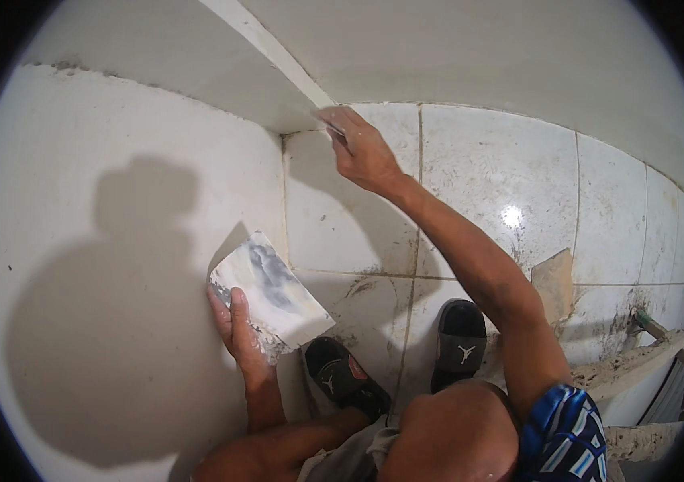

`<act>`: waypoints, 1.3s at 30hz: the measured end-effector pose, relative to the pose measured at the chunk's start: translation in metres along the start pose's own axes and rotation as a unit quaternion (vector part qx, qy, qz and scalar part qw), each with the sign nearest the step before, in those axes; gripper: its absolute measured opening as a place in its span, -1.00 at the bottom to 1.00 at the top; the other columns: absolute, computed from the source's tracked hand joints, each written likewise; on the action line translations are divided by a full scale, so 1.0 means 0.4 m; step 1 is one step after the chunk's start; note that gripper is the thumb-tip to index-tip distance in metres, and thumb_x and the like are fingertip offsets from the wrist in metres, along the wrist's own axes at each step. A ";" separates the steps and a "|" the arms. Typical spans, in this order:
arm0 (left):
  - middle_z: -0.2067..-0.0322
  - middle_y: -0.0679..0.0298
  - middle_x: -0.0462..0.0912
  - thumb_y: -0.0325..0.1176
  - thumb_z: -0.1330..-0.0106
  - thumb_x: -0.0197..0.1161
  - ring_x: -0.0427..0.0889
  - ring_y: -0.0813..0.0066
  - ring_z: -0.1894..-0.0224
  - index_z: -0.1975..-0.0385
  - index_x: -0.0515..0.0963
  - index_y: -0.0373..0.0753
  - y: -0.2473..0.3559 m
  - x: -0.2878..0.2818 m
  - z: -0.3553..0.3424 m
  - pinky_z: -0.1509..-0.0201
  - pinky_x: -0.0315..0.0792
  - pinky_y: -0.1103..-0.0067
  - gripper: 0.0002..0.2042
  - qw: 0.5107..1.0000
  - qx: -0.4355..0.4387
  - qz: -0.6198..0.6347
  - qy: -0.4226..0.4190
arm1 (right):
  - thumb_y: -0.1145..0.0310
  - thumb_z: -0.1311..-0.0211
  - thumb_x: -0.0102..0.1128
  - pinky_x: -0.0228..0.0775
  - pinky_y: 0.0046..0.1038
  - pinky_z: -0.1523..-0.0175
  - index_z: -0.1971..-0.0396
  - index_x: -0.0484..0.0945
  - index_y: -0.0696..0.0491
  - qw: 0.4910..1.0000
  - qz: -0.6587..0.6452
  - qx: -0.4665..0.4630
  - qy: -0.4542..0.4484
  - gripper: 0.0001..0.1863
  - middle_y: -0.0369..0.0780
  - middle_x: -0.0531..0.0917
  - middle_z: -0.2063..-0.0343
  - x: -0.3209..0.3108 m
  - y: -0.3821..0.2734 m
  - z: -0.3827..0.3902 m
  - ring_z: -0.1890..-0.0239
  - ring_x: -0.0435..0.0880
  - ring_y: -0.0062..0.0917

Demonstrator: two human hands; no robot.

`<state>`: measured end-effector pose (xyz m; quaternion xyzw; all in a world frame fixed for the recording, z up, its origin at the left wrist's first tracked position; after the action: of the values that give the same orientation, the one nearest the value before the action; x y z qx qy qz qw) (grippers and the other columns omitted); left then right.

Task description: The person applies plaster to a wall corner using a putty knife and a spreading tool, scraping material from one tool to the other and smoothing it along the joint.

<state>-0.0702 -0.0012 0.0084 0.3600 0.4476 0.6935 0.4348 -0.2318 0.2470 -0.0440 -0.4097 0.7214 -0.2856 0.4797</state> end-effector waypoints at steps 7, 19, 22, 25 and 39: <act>-0.09 0.04 0.42 -0.33 -0.45 0.03 0.41 0.37 -0.12 -0.24 0.18 -0.46 0.007 0.010 0.002 -0.25 0.27 0.48 -0.54 0.999 0.008 -0.019 -0.029 | 0.44 -0.38 0.01 0.41 -0.44 0.18 -0.07 0.45 0.17 0.990 -0.016 0.135 0.021 -0.69 -0.07 0.58 0.43 -0.053 0.113 0.007 0.39 0.53 -0.41; -0.10 0.07 0.42 -0.33 -0.45 0.05 0.40 0.39 -0.13 -0.25 0.19 -0.43 -0.002 -0.008 -0.002 -0.26 0.26 0.48 -0.54 1.000 0.004 -0.013 -0.022 | 0.49 -0.32 -0.01 0.42 -0.30 -0.07 -0.10 0.46 0.15 0.980 -0.054 0.190 -0.019 -0.64 0.02 0.57 0.04 0.051 0.167 -0.020 0.02 0.58 -0.08; -0.08 0.07 0.43 -0.34 -0.45 0.05 0.41 0.40 -0.12 -0.24 0.20 -0.43 -0.006 0.000 -0.008 -0.26 0.27 0.48 -0.55 1.000 0.005 -0.005 -0.029 | 0.42 -0.35 0.02 0.41 -0.43 0.15 -0.12 0.41 0.16 0.997 -0.029 0.066 0.025 -0.64 0.00 0.59 0.36 0.049 0.131 -0.013 0.35 0.55 -0.40; -0.08 0.08 0.43 -0.34 -0.46 0.04 0.41 0.41 -0.12 -0.24 0.21 -0.42 -0.005 -0.001 -0.007 -0.26 0.27 0.49 -0.56 0.999 0.012 -0.011 -0.038 | 0.42 -0.35 0.03 0.41 -0.43 0.18 -0.10 0.42 0.17 0.989 -0.020 0.144 -0.038 -0.65 0.00 0.58 0.39 0.039 0.132 0.020 0.37 0.53 -0.42; -0.11 0.07 0.43 -0.40 -0.46 0.00 0.42 0.41 -0.13 -0.27 0.18 -0.42 -0.006 -0.003 0.001 -0.27 0.27 0.48 -0.57 1.000 0.003 0.000 -0.021 | 0.43 -0.34 0.00 0.40 -0.32 -0.08 -0.10 0.44 0.20 0.982 -0.017 0.189 -0.010 -0.64 0.07 0.61 0.13 0.015 0.189 -0.001 0.05 0.61 -0.10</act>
<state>-0.0687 -0.0018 0.0060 0.3759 0.4407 0.6841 0.4433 -0.2575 0.2796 -0.1074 -0.3264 0.6424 -0.4209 0.5510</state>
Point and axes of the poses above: each hand's wrist, its own z-axis away from the middle knuckle, its own x-axis out of the palm, y = z × x, the point moved 6 cm from there along -z, towards the middle knuckle
